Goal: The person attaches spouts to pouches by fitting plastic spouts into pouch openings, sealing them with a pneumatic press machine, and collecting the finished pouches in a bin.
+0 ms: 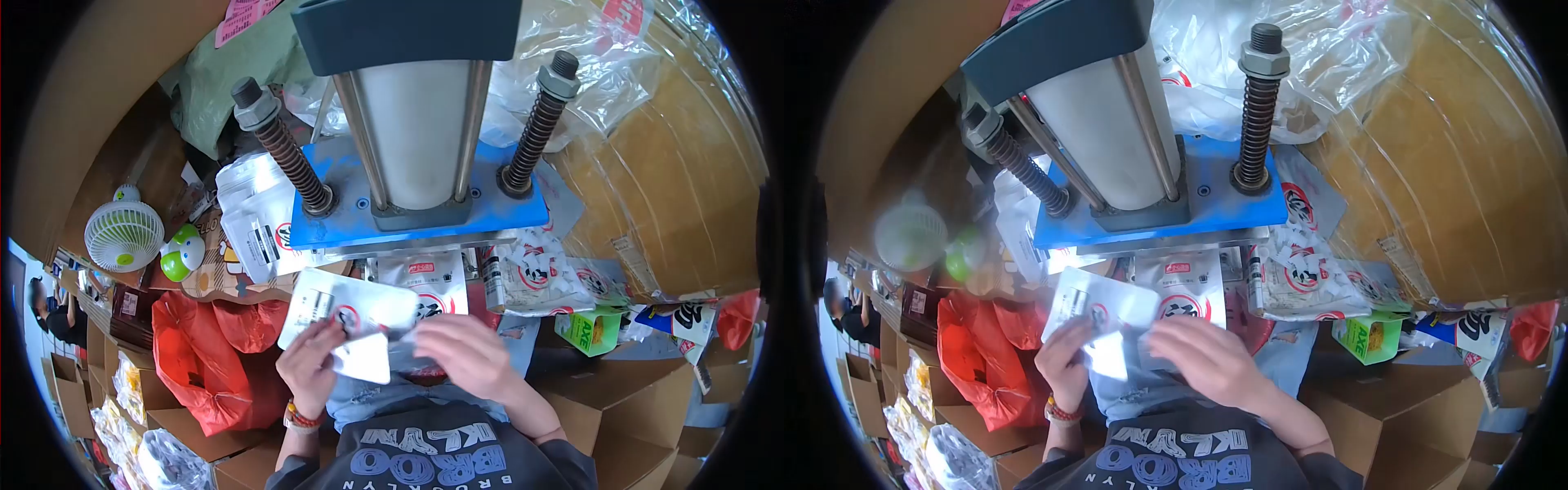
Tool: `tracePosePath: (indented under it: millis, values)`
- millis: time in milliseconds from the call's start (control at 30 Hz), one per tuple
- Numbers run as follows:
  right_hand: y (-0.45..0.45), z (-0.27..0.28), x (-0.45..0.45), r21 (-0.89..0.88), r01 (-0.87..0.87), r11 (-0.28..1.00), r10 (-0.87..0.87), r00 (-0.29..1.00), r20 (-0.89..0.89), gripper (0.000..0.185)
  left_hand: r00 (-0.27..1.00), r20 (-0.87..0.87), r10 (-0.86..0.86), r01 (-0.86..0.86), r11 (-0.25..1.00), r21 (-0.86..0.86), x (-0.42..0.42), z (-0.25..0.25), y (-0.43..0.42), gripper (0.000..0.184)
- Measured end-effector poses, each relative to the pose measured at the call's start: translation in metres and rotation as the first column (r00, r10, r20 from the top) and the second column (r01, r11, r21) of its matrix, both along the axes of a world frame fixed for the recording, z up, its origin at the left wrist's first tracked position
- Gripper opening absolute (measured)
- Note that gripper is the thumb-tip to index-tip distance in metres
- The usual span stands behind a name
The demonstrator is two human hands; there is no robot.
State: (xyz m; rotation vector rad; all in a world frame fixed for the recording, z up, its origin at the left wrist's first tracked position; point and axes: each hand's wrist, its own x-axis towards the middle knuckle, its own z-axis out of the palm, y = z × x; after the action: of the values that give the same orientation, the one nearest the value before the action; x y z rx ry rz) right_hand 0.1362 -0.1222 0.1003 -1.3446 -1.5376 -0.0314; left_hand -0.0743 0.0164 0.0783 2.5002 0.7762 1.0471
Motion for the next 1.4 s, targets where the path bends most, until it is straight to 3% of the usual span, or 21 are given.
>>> tracePosePath:
  millis: [100,167,267,367,433,467,533,600,733,833,867,900,933,967,1000,1067,1133,1200,1233,1267,1400]
  values:
    - [-0.022,0.035,-0.002,0.052,-0.221,0.974,0.208,0.959,0.192,0.025,0.951,-0.05,-0.305,0.303,0.952,-0.038,-0.01,0.034,-0.012,0.027]
    - [-0.035,0.048,-0.003,0.069,-0.313,0.947,0.308,0.948,0.077,0.027,0.871,0.016,-0.491,0.489,0.864,-0.123,-0.009,0.045,-0.017,0.019]
    - [-0.027,0.034,0.004,-0.062,-0.06,0.996,0.058,0.998,-0.031,0.039,0.866,0.065,-0.497,0.487,0.805,-0.34,0.013,0.007,-0.018,0.014]
    - [-0.014,0.008,0.012,-0.218,0.312,0.925,-0.35,0.922,-0.164,0.051,0.955,-0.077,-0.285,0.081,0.504,-0.86,0.043,-0.057,-0.013,0.019]
    - [-0.039,0.021,0.021,-0.206,0.271,0.94,-0.327,0.887,-0.327,0.042,0.943,0.331,0.047,0.311,0.237,-0.92,0.072,-0.061,-0.017,0.019]
    - [-0.05,0.025,0.028,-0.201,0.268,0.942,-0.324,0.881,-0.345,0.038,0.933,0.341,0.112,0.329,0.116,-0.937,0.078,-0.049,-0.013,0.019]
    - [-0.054,0.02,0.05,-0.193,0.487,0.852,-0.516,0.843,-0.152,0.029,0.939,0.322,0.117,0.324,0.004,-0.946,0.088,-0.046,0.001,0.018]
    - [-0.029,0.001,0.073,-0.219,0.706,0.674,-0.72,0.694,0.021,0.027,0.92,0.381,0.094,0.378,0.052,-0.924,0.093,-0.069,0.008,0.016]
    - [-0.035,-0.082,0.112,-0.437,0.676,0.594,-0.649,0.723,0.237,0.034,0.927,0.347,0.144,0.357,-0.052,-0.933,0.096,-0.06,0.003,0.017]
    - [-0.042,-0.075,0.103,-0.424,0.644,0.636,-0.564,0.764,0.315,0.031,0.965,0.257,-0.053,0.245,0.531,-0.811,0.074,-0.066,0.043,0.035]
    - [-0.041,-0.074,0.105,-0.418,0.637,0.648,-0.555,0.77,0.313,0.031,0.982,0.186,-0.039,0.153,0.743,-0.652,0.062,-0.066,0.068,0.061]
    - [-0.043,-0.074,0.106,-0.408,0.64,0.651,-0.594,0.764,0.25,0.031,0.97,-0.18,0.164,-0.193,0.969,-0.157,0.059,-0.047,0.081,0.068]
    - [-0.044,-0.074,0.105,-0.401,0.644,0.652,-0.631,0.754,0.184,0.031,0.788,-0.361,0.499,-0.317,0.831,0.456,0.051,-0.03,0.09,0.076]
    - [-0.044,-0.071,0.102,-0.387,0.676,0.627,-0.668,0.722,0.179,0.027,0.83,-0.516,0.213,-0.259,0.966,-0.018,0.022,-0.08,0.127,0.095]
    - [-0.043,-0.072,0.097,-0.384,0.673,0.633,-0.665,0.726,0.175,0.027,0.832,-0.525,0.178,-0.184,0.982,0.043,0.012,-0.086,0.118,0.094]
    - [-0.039,-0.076,0.087,-0.197,0.616,0.762,-0.614,0.592,-0.523,0.029,0.856,-0.508,0.096,-0.025,0.989,0.145,0.002,-0.083,0.097,0.072]
    - [-0.049,-0.064,0.077,-0.166,0.515,0.841,-0.489,0.592,-0.641,0.036,0.966,-0.256,0.047,0.005,0.98,0.2,-0.012,-0.094,0.09,0.042]
    - [-0.049,-0.029,0.053,-0.091,0.363,0.927,-0.351,0.759,-0.548,0.039,0.988,-0.098,0.123,-0.126,0.992,-0.03,-0.018,-0.078,0.07,0.031]
    - [-0.049,-0.009,0.047,-0.063,0.441,0.895,-0.445,0.887,-0.123,0.04,0.984,-0.078,0.162,-0.174,0.964,-0.199,-0.022,-0.071,0.062,0.034]
    - [-0.046,0.008,0.031,-0.037,0.424,0.905,-0.425,0.904,-0.041,0.042,0.981,-0.01,0.193,-0.188,0.945,-0.269,-0.016,-0.049,0.048,0.041]
    - [-0.009,0.017,-0.003,-0.098,0.184,0.978,-0.164,0.969,0.186,0.038,0.998,0.032,0.06,-0.06,0.998,-0.003,-0.002,-0.015,0.008,0.041]
